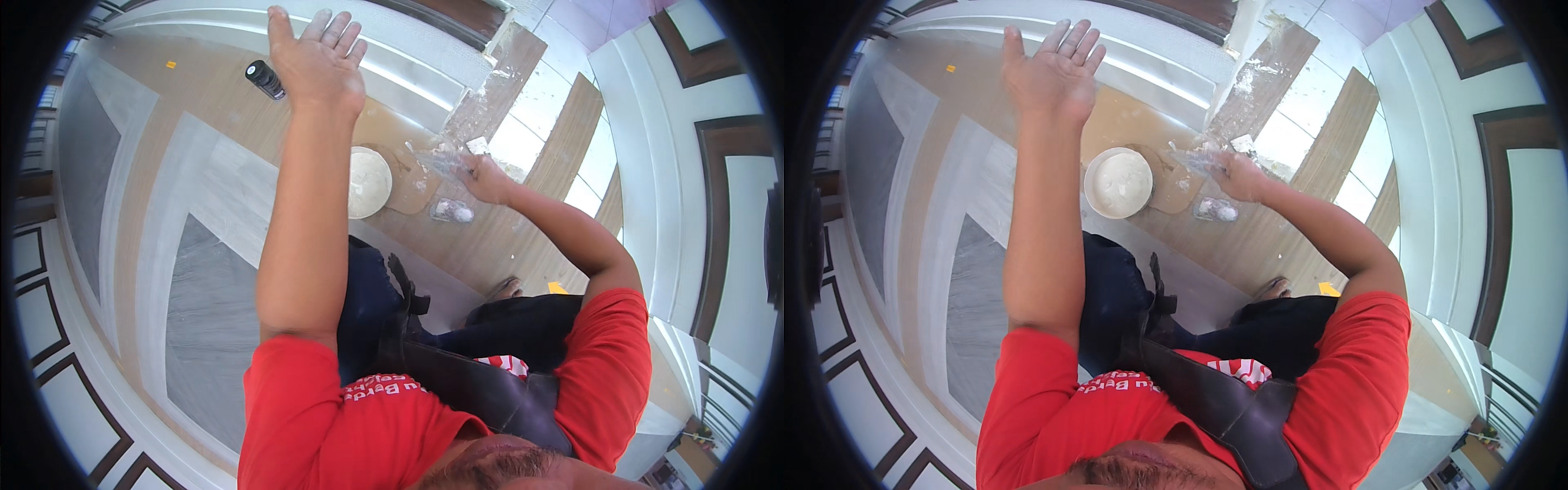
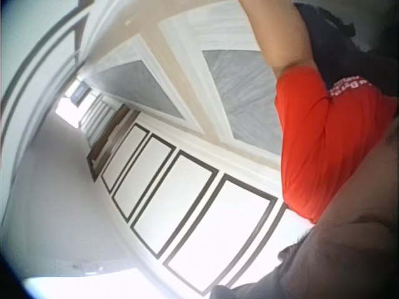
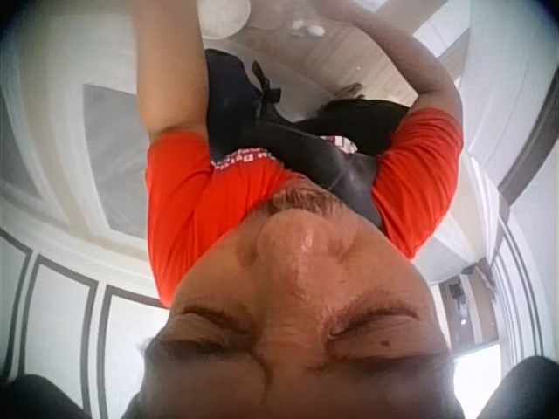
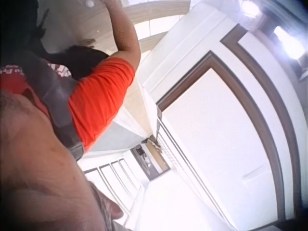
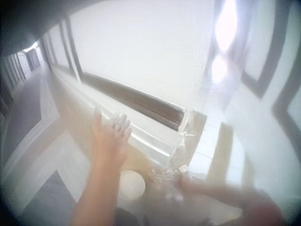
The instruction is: The person scoops white plaster from a bucket and applies it to a wall corner using a trowel. They repeatedly smooth the surface and scrape excess material back into the bucket while sitting on the floor.
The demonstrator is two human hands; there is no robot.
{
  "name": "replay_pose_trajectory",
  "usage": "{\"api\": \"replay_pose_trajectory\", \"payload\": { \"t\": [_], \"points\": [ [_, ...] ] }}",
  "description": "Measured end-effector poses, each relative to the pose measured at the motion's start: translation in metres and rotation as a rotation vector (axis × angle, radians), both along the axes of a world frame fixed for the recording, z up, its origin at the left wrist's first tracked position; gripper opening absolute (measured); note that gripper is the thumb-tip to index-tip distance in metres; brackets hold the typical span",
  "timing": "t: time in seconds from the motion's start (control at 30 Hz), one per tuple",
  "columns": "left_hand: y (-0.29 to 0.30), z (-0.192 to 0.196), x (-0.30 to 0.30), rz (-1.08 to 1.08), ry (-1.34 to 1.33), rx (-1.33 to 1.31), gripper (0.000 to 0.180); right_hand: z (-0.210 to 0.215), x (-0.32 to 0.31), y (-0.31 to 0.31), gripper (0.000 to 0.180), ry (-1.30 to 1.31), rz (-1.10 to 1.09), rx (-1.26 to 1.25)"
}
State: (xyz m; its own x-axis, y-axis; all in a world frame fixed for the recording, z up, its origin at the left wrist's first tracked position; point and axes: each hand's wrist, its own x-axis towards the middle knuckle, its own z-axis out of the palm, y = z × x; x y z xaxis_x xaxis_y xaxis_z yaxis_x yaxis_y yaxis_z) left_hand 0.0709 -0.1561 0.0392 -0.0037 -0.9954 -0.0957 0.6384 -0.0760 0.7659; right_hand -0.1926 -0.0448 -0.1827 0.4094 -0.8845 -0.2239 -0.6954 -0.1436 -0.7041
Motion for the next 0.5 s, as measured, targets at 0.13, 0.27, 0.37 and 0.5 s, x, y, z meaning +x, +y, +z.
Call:
{"api": "replay_pose_trajectory", "payload": {
  "t": [0.13, 0.27, 0.37, 0.5],
  "points": [
    [-0.029, -0.033, 0.023, -0.149, 0.366, -0.064, 0.102, 0.060, 0.031, -0.023, 0.033, -0.350, -0.138, 0.319],
    [-0.035, -0.045, 0.022, -0.066, 0.478, -0.033, 0.100, 0.079, 0.043, -0.061, 0.032, -0.356, -0.079, 0.318],
    [-0.025, -0.010, 0.012, 0.259, 0.144, 0.073, 0.095, 0.100, 0.069, -0.102, 0.032, -0.164, -0.047, 0.265],
    [-0.033, -0.015, 0.026, 0.357, 0.151, 0.052, 0.096, 0.089, 0.108, -0.131, 0.036, -0.357, 0.012, 0.316]
  ]
}}
